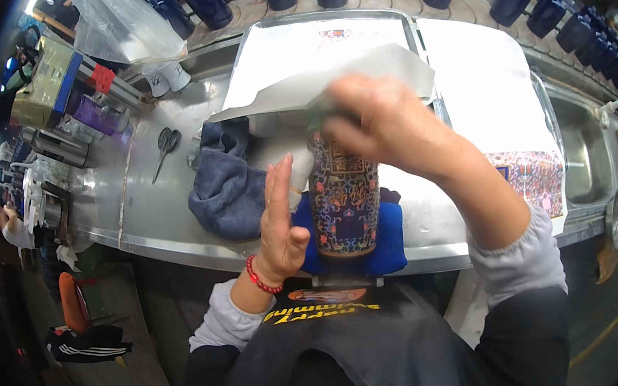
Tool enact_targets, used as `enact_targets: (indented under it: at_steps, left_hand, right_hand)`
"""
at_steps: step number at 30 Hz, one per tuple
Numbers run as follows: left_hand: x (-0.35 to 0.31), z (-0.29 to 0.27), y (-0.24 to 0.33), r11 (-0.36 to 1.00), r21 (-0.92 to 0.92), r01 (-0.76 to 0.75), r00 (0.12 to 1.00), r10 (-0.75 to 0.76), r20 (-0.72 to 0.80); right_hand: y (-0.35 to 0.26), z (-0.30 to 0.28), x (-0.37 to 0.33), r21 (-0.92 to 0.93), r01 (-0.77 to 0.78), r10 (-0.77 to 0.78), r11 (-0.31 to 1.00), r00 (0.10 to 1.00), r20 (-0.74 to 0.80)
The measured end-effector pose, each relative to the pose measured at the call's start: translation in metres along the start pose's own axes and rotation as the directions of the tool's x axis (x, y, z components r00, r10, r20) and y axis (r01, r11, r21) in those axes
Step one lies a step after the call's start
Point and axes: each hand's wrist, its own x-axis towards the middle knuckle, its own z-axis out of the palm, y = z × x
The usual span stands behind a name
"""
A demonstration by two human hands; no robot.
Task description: The person holds a decorated ceramic vase on a blue cloth and repeatedly rubs its surface with a small green pad while rotating the vase to access different sides. The person occasionally pauses to inspect the vase before continuing the rubbing motion.
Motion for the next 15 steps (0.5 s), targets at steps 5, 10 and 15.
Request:
enact_targets:
  at_steps: [5,10,15]
  left_hand:
    - [-0.023,-0.006,0.024,0.972,0.231,-0.049,0.993,0.022,0.116]
    - [-0.023,-0.002,0.017,0.937,0.335,-0.103,0.986,0.051,0.159]
    - [-0.011,-0.005,0.014,0.998,0.033,0.045,0.992,-0.049,0.12]
  right_hand:
    - [0.0,-0.002,-0.033,-0.027,0.31,-0.272,0.95,0.869,0.413]
    - [0.013,-0.002,-0.05,-0.359,0.232,-0.277,0.904,0.958,-0.077]
    - [0.014,-0.006,-0.083,0.142,0.253,-0.272,0.957,0.952,0.138]
